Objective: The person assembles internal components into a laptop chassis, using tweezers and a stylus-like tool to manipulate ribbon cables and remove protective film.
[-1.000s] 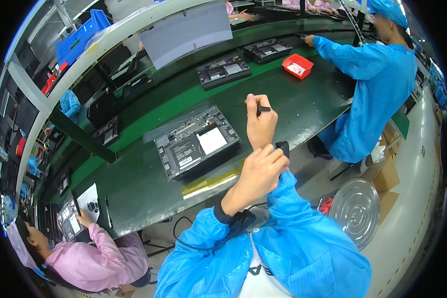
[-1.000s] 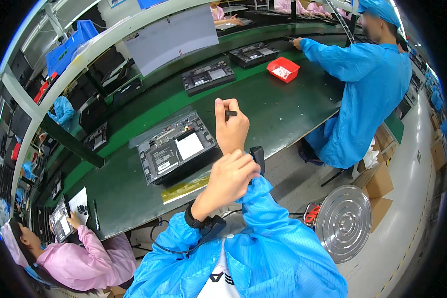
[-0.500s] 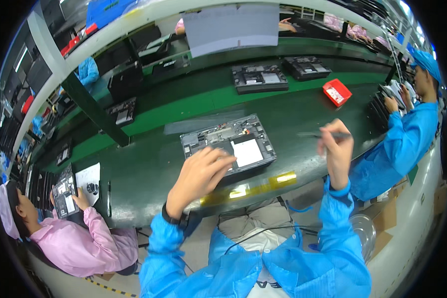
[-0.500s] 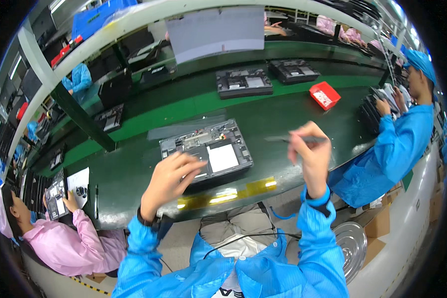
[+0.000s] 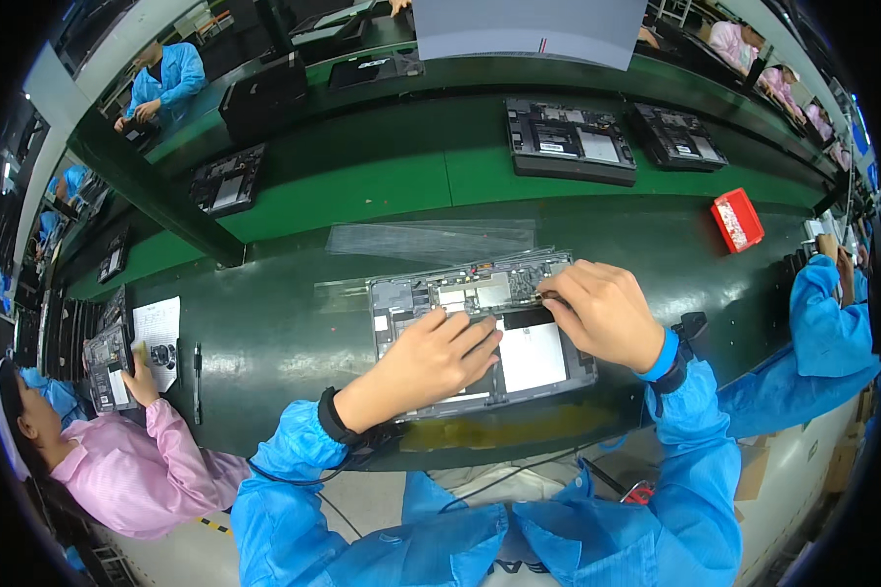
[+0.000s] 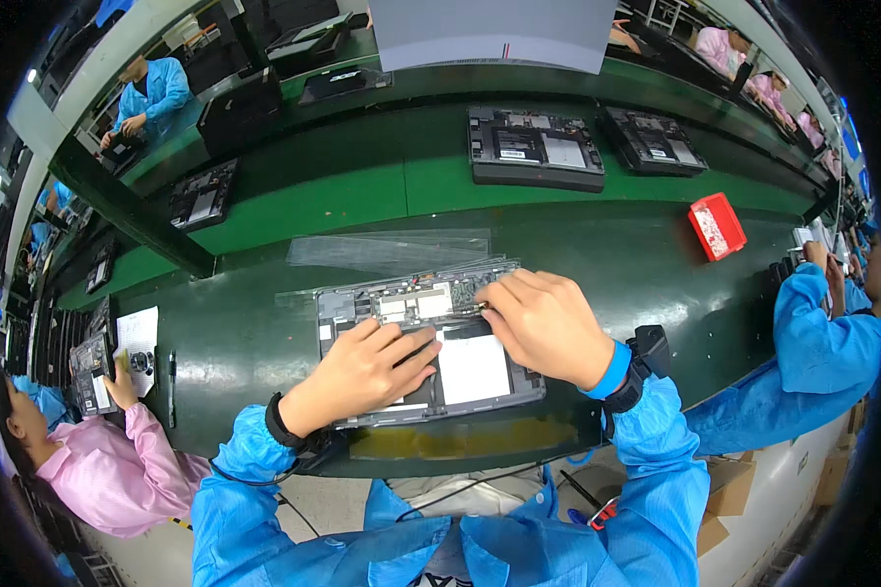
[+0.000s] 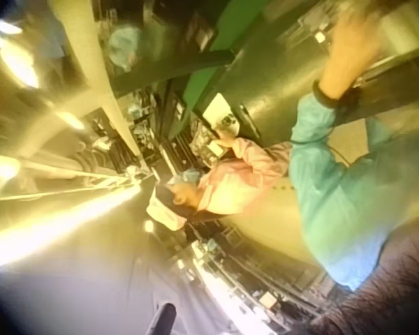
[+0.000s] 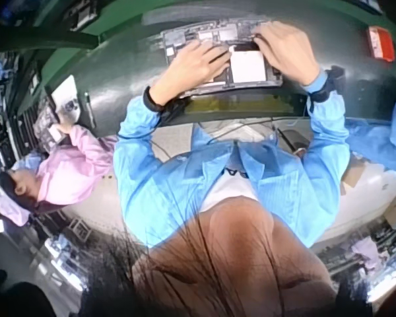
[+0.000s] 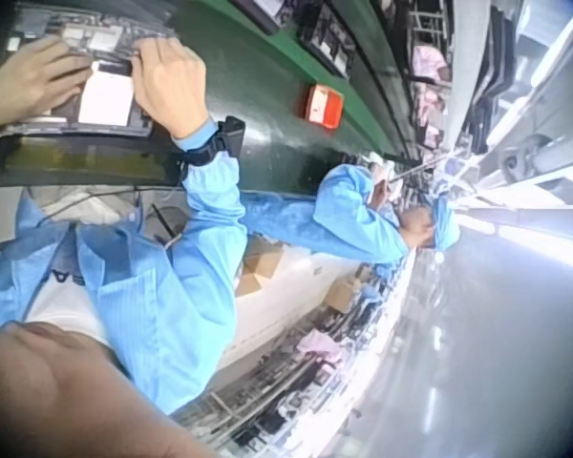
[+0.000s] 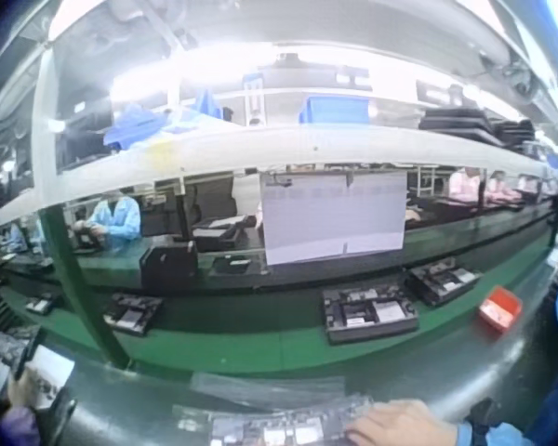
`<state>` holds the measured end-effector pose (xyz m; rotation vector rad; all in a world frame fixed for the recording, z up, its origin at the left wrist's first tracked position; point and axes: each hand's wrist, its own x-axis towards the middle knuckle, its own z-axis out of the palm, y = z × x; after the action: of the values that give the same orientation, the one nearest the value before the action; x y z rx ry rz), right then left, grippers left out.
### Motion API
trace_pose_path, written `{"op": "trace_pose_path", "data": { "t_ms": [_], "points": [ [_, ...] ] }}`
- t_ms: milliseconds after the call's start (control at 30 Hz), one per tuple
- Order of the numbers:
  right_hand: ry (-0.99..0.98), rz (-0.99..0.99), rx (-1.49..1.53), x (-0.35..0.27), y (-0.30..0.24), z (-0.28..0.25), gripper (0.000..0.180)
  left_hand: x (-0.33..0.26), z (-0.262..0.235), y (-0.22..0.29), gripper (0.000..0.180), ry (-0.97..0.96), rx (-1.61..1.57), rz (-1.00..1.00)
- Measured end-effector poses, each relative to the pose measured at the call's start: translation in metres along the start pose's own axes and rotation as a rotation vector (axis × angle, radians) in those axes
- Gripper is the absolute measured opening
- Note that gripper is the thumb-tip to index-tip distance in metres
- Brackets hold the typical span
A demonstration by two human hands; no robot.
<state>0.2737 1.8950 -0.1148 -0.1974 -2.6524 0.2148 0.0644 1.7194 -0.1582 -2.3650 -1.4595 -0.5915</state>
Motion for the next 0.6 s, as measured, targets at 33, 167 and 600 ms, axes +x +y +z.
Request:
{"op": "trace_pose_path", "data": {
  "t_ms": [33,167,600],
  "points": [
    [-0.004,-0.002,0.009,0.002,0.000,0.003,0.015,0.000,0.001,0.001,0.031,-0.006,-0.001,-0.008],
    [0.095,0.305,0.428,-0.013,0.005,0.032,0.022,0.003,0.008,-0.002,0.035,-0.002,0.016,0.025],
    [0.084,0.151,0.320,-0.016,0.011,0.043,0.022,0.000,0.003,-0.004,0.029,-0.062,-0.040,0.026]
  ]
}}
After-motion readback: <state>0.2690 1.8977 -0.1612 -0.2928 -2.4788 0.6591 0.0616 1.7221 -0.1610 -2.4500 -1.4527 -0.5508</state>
